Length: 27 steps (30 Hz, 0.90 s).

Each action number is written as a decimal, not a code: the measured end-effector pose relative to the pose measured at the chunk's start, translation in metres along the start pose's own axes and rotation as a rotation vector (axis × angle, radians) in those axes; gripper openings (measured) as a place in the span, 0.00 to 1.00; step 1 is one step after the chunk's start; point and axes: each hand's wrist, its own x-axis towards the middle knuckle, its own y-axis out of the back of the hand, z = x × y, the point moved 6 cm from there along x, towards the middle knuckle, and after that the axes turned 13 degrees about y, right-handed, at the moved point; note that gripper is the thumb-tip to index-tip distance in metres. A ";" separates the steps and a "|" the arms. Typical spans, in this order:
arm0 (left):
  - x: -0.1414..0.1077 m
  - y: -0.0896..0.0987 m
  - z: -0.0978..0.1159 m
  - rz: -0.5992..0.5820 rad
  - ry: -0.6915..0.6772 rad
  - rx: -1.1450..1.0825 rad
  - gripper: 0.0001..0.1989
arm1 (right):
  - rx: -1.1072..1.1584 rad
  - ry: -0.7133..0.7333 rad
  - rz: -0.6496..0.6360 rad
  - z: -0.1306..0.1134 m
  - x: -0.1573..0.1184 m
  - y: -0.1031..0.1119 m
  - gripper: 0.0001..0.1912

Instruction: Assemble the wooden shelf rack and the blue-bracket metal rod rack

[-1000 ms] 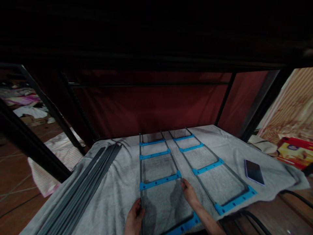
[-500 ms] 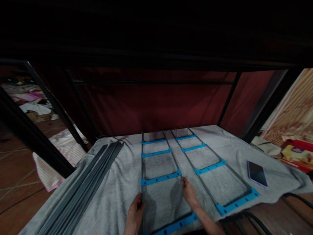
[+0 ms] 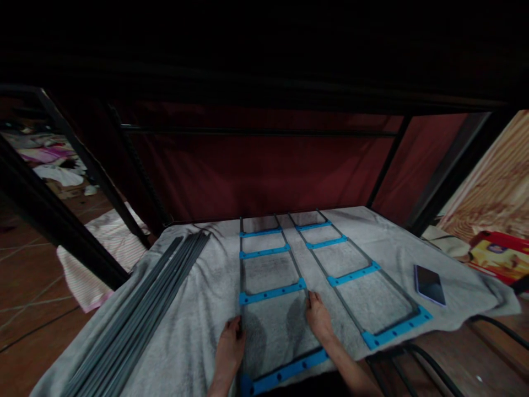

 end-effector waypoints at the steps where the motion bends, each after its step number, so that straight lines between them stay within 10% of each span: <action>1: -0.001 -0.001 0.001 0.008 -0.008 0.007 0.21 | -0.038 0.005 0.000 -0.001 0.000 0.002 0.21; 27: 0.002 -0.008 -0.008 0.050 0.005 0.019 0.24 | 0.075 0.072 0.026 0.005 -0.005 -0.002 0.24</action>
